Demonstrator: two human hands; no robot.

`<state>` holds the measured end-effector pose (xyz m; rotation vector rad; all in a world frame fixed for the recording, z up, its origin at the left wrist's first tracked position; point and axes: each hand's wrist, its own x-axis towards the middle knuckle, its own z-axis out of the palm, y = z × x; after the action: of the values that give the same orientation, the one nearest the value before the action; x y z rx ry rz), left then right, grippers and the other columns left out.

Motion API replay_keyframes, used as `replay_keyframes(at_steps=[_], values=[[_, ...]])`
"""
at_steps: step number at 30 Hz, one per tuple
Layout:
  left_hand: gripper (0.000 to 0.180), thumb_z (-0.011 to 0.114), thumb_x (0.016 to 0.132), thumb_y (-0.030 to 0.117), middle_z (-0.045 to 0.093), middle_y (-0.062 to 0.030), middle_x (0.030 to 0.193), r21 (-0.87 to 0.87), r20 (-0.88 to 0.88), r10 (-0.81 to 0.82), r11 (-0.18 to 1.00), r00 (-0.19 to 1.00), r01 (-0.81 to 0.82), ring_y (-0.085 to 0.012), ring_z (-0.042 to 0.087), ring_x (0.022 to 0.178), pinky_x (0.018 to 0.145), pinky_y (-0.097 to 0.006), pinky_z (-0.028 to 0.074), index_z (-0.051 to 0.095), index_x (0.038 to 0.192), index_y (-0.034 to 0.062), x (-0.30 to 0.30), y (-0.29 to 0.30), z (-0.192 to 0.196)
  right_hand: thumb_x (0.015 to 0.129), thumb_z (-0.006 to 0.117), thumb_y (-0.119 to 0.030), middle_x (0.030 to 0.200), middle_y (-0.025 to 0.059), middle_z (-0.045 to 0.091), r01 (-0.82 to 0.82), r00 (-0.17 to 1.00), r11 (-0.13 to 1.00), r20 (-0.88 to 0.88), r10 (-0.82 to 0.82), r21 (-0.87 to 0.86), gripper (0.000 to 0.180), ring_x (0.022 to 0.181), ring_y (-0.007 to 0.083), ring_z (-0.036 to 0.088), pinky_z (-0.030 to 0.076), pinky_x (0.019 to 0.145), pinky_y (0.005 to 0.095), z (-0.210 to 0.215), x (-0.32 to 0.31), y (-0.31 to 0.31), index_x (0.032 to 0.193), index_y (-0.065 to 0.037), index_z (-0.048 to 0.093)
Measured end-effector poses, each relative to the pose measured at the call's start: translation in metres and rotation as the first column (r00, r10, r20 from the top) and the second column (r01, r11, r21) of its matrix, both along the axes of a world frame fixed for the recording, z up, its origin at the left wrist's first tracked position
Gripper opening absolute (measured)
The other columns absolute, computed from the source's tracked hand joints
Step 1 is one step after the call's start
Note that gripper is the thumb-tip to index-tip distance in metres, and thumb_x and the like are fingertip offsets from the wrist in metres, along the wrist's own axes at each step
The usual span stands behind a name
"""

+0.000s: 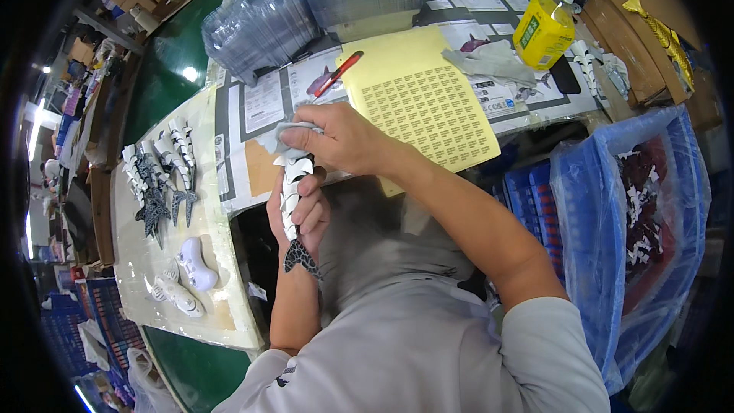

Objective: The person assembles white plastic dolphin-shaped items by attaching patterned tail pieces and wiping them with a cloth. They handle multiple units one at a time, placing finished items on the table and retrieving new ones from a bin.

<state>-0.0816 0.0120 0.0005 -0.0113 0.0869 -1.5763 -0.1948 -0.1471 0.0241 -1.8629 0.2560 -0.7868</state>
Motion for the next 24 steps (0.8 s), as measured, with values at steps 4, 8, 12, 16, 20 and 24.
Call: replay_keyframes(at_steps=[4, 8, 12, 16, 20, 24], values=[[0.040, 0.038, 0.114, 0.034, 0.050, -0.0139, 0.089, -0.058, -0.050, -0.015, 0.998, 0.999, 0.013, -0.0178, 0.048, 0.053, 0.040, -0.032, 0.035, 0.048, 0.122, -0.0040, 0.002, 0.003, -0.001, 0.107, 0.061, -0.027, 0.073, 0.0120, 0.057, 0.375, 0.926, 0.891, 0.135, -0.352, -0.254, 0.031, 0.067, 0.0169, 0.056, 0.047, 0.062, 0.0360, 0.009, 0.013, -0.017, 0.092, -0.001, 0.068], [0.046, 0.033, 0.115, 0.039, 0.055, -0.0140, 0.092, -0.023, 0.127, 0.046, 0.999, 0.991, -0.043, -0.0197, 0.050, 0.058, 0.045, -0.033, 0.038, 0.050, 0.125, -0.0024, 0.006, 0.000, 0.002, 0.107, 0.058, -0.025, 0.072, 0.0092, 0.057, 0.531, 0.834, 0.810, 0.017, -0.552, 0.251, 0.031, 0.064, 0.0182, 0.056, 0.046, 0.060, 0.0359, 0.027, 0.004, -0.021, 0.090, 0.000, 0.063], [0.049, 0.030, 0.114, 0.042, 0.061, -0.0145, 0.097, 0.045, 0.377, 0.066, 0.995, 0.924, -0.089, -0.0187, 0.051, 0.060, 0.047, -0.032, 0.041, 0.053, 0.126, 0.0001, 0.004, -0.012, 0.006, 0.105, 0.057, -0.022, 0.076, 0.0100, 0.058, 0.372, 0.923, 0.863, -0.034, -0.384, 0.344, 0.027, 0.068, 0.0175, 0.055, 0.046, 0.065, 0.0352, 0.044, -0.008, 0.001, 0.091, 0.001, 0.061], [0.049, 0.037, 0.112, 0.045, 0.066, -0.0121, 0.090, 0.105, 0.608, 0.094, 0.975, 0.788, -0.198, -0.0147, 0.050, 0.053, 0.045, -0.029, 0.039, 0.059, 0.120, 0.0024, 0.000, -0.019, 0.009, 0.097, 0.066, -0.021, 0.092, 0.0148, 0.064, 0.312, 0.949, 0.934, -0.091, -0.301, 0.174, 0.025, 0.085, 0.0224, 0.064, 0.051, 0.079, 0.0365, 0.056, -0.003, 0.025, 0.100, 0.004, 0.069], [0.045, 0.037, 0.112, 0.043, 0.065, -0.0095, 0.080, 0.140, 0.643, 0.148, 0.942, 0.751, -0.305, -0.0141, 0.052, 0.046, 0.038, -0.027, 0.039, 0.061, 0.107, 0.0044, 0.002, -0.023, 0.012, 0.091, 0.074, -0.022, 0.089, 0.0163, 0.071, 0.395, 0.909, 0.915, -0.109, -0.402, -0.074, 0.026, 0.083, 0.0318, 0.072, 0.055, 0.078, 0.0386, 0.058, 0.008, 0.036, 0.105, 0.000, 0.075], [0.036, 0.042, 0.112, 0.037, 0.063, -0.0051, 0.077, 0.172, 0.709, 0.186, 0.890, 0.680, -0.422, -0.0132, 0.055, 0.045, 0.036, -0.027, 0.042, 0.060, 0.104, 0.0067, 0.000, -0.029, 0.013, 0.092, 0.074, -0.021, 0.079, 0.0180, 0.071, 0.475, 0.853, 0.850, -0.118, -0.508, -0.228, 0.021, 0.072, 0.0357, 0.071, 0.054, 0.069, 0.0424, 0.053, 0.022, 0.047, 0.093, -0.001, 0.070]])
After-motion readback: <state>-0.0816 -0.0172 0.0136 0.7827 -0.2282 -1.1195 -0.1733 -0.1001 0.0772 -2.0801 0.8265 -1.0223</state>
